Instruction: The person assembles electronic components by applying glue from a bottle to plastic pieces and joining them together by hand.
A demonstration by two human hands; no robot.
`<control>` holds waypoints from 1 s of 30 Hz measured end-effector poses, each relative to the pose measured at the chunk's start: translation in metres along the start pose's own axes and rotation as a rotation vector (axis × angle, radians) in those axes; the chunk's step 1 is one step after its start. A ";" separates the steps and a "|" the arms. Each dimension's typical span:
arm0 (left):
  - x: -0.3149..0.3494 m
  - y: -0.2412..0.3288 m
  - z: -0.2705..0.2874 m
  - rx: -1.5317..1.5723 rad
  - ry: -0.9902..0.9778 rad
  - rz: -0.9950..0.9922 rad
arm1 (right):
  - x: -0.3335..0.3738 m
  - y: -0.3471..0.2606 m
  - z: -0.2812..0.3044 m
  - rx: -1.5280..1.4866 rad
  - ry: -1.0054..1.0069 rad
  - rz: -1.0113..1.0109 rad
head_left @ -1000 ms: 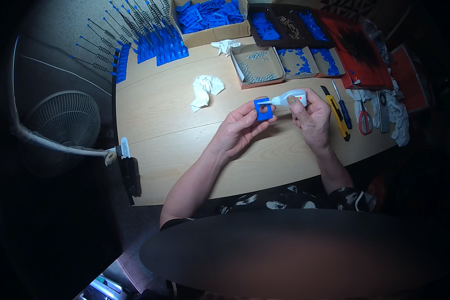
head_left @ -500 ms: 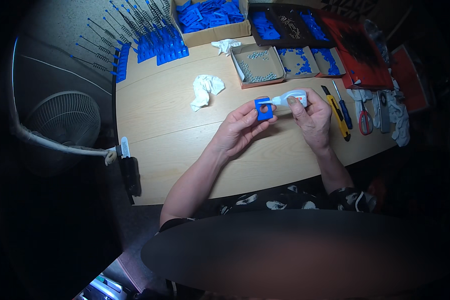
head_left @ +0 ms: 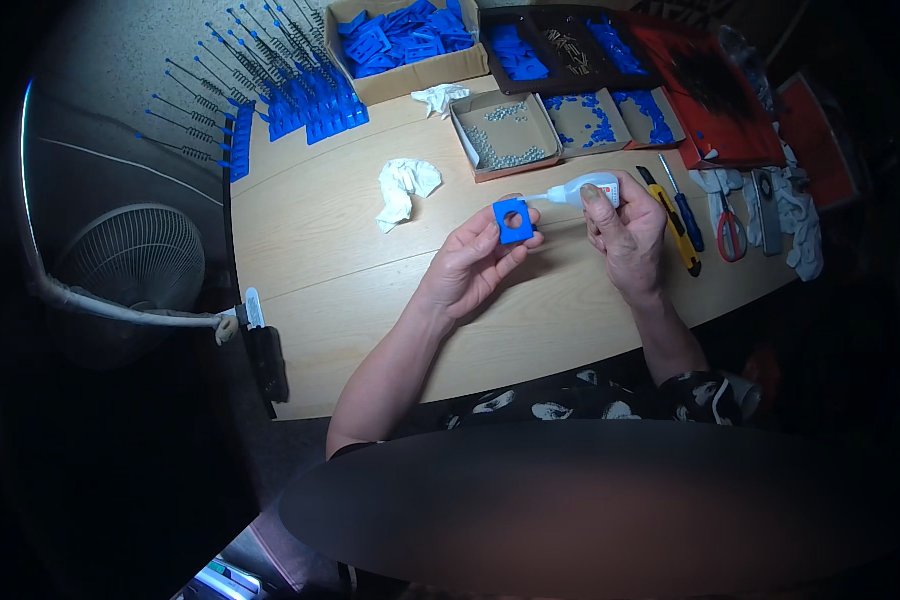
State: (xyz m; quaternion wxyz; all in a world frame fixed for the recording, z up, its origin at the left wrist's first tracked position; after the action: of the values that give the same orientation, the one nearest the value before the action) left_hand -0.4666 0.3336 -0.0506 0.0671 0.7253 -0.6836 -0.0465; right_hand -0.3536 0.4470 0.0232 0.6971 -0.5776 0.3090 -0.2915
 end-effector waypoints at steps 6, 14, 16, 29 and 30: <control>-0.006 -0.003 -0.003 0.004 0.009 -0.017 | 0.001 -0.013 0.010 0.117 0.016 0.109; -0.008 -0.005 -0.002 -0.028 0.035 -0.013 | 0.002 -0.018 0.008 0.162 0.017 0.189; -0.008 -0.005 -0.002 -0.030 0.032 -0.011 | 0.002 -0.019 0.008 0.158 0.022 0.188; -0.006 -0.003 -0.002 0.003 0.003 -0.010 | 0.001 -0.008 0.012 0.091 0.040 0.070; -0.006 -0.003 -0.002 0.004 0.010 -0.012 | 0.001 -0.010 0.011 0.105 0.031 0.074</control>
State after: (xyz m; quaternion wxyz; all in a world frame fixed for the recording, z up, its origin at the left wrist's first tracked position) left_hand -0.4637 0.3401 -0.0496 0.0688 0.7297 -0.6790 -0.0422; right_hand -0.3444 0.4516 0.0344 0.7317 -0.5240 0.3252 -0.2905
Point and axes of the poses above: each hand's wrist, its own x-axis away from the middle knuckle, its own z-axis out of the back of the hand, y = z × x, the point moved 9 cm from there along -x, towards the middle knuckle, and after that the axes turned 15 degrees about x, right-handed, at the moved point
